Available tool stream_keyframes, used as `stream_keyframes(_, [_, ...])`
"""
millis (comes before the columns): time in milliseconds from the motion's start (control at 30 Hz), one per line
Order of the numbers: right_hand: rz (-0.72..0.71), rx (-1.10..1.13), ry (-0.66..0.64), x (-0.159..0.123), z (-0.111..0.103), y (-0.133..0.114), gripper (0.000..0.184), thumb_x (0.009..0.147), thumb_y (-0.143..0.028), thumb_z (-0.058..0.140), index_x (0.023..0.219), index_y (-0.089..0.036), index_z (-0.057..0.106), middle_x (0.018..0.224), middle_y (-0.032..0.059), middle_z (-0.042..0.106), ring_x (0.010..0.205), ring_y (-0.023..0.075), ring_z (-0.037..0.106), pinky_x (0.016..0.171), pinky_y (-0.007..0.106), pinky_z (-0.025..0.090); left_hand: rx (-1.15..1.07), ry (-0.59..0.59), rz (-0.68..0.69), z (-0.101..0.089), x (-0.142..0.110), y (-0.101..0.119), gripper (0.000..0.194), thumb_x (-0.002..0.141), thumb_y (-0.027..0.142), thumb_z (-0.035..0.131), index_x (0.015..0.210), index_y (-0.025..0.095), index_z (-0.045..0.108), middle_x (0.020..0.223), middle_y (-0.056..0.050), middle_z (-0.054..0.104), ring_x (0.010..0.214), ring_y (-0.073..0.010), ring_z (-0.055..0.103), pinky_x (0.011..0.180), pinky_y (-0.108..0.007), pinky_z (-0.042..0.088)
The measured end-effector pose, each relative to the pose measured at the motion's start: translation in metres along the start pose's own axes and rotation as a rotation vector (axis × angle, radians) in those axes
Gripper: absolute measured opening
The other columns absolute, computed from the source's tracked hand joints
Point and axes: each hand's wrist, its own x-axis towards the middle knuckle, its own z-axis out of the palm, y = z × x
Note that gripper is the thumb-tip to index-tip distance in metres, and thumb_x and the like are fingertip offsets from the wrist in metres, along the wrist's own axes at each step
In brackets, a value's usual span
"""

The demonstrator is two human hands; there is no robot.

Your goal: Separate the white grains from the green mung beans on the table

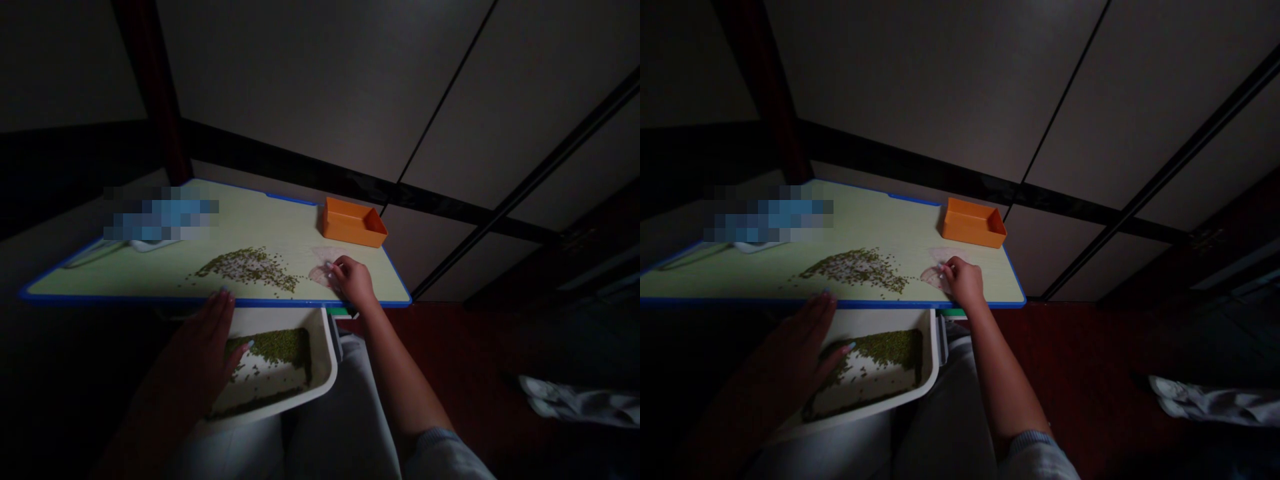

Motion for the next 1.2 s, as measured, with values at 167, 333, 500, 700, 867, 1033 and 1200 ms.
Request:
stream_keyframes(167, [-0.01,0.103,-0.041,-0.005,0.0,0.0,0.02,0.089,-0.039,0.058,0.084,-0.021,0.067,0.065,-0.0007,0.067,0.057,0.0128,0.056,0.056,0.022,0.033,0.008,-0.012,-0.004,0.002,-0.002,-0.001,0.078,0.089,0.051,0.034,0.148,0.004,0.017,0.151,-0.025,0.037,0.14,-0.0355,0.037,0.107,-0.049,0.039])
stream_keyframes(333, [-0.046,0.093,-0.06,-0.007,0.002,-0.003,0.021,0.089,-0.039,0.057,0.085,-0.021,0.067,0.065,-0.0005,0.068,0.058,0.013,0.057,0.057,0.022,0.034,-0.014,-0.022,-0.015,0.007,-0.003,-0.003,0.079,0.088,0.049,0.037,0.149,0.005,0.013,0.152,-0.025,0.036,0.141,-0.0357,0.036,0.108,-0.05,0.039])
stream_keyframes(500, [-0.03,-0.027,-0.047,-0.006,0.001,-0.016,0.019,0.091,-0.037,0.057,0.088,-0.022,0.068,0.071,0.0018,0.072,0.061,0.0149,0.06,0.059,0.024,0.033,-0.042,-0.015,-0.028,0.004,-0.002,-0.001,0.08,0.088,0.049,0.037,0.151,0.01,0.007,0.154,-0.023,0.034,0.142,-0.0341,0.034,0.109,-0.05,0.038])
stream_keyframes(700, [0.033,-0.168,-0.033,-0.006,-0.002,-0.024,0.021,0.093,-0.037,0.055,0.091,-0.021,0.068,0.079,0.0059,0.075,0.068,0.0171,0.064,0.063,0.026,0.032,-0.029,-0.003,-0.008,0.002,-0.002,-0.001,0.08,0.088,0.05,0.037,0.15,0.007,0.009,0.152,-0.024,0.035,0.141,-0.0352,0.036,0.108,-0.05,0.039])
stream_keyframes(867, [0.063,-0.165,-0.012,-0.005,0.0,-0.019,0.021,0.092,-0.037,0.054,0.089,-0.021,0.067,0.079,0.0062,0.074,0.068,0.0171,0.063,0.062,0.026,0.031,-0.031,-0.005,-0.006,0.001,-0.001,-0.001,0.079,0.088,0.051,0.037,0.149,0.005,0.015,0.151,-0.025,0.036,0.141,-0.0355,0.036,0.108,-0.049,0.039])
stream_keyframes(1033, [0.083,0.003,0.032,-0.003,0.001,-0.006,0.026,0.093,-0.042,0.052,0.084,-0.021,0.064,0.071,0.0026,0.07,0.06,0.0144,0.058,0.056,0.024,0.03,-0.023,-0.009,-0.013,0.003,-0.001,-0.001,0.079,0.089,0.054,0.033,0.148,0.004,0.019,0.152,-0.024,0.036,0.142,-0.0343,0.034,0.109,-0.048,0.037])
stream_keyframes(1200, [0.092,-0.034,0.066,0.001,0.0,0.003,0.024,0.091,-0.041,0.054,0.082,-0.021,0.065,0.068,0.0017,0.067,0.059,0.0141,0.055,0.054,0.023,0.028,-0.006,0.005,-0.013,0.004,-0.001,-0.001,0.078,0.089,0.054,0.031,0.148,0.004,0.02,0.15,-0.024,0.038,0.139,-0.0349,0.038,0.107,-0.048,0.039])
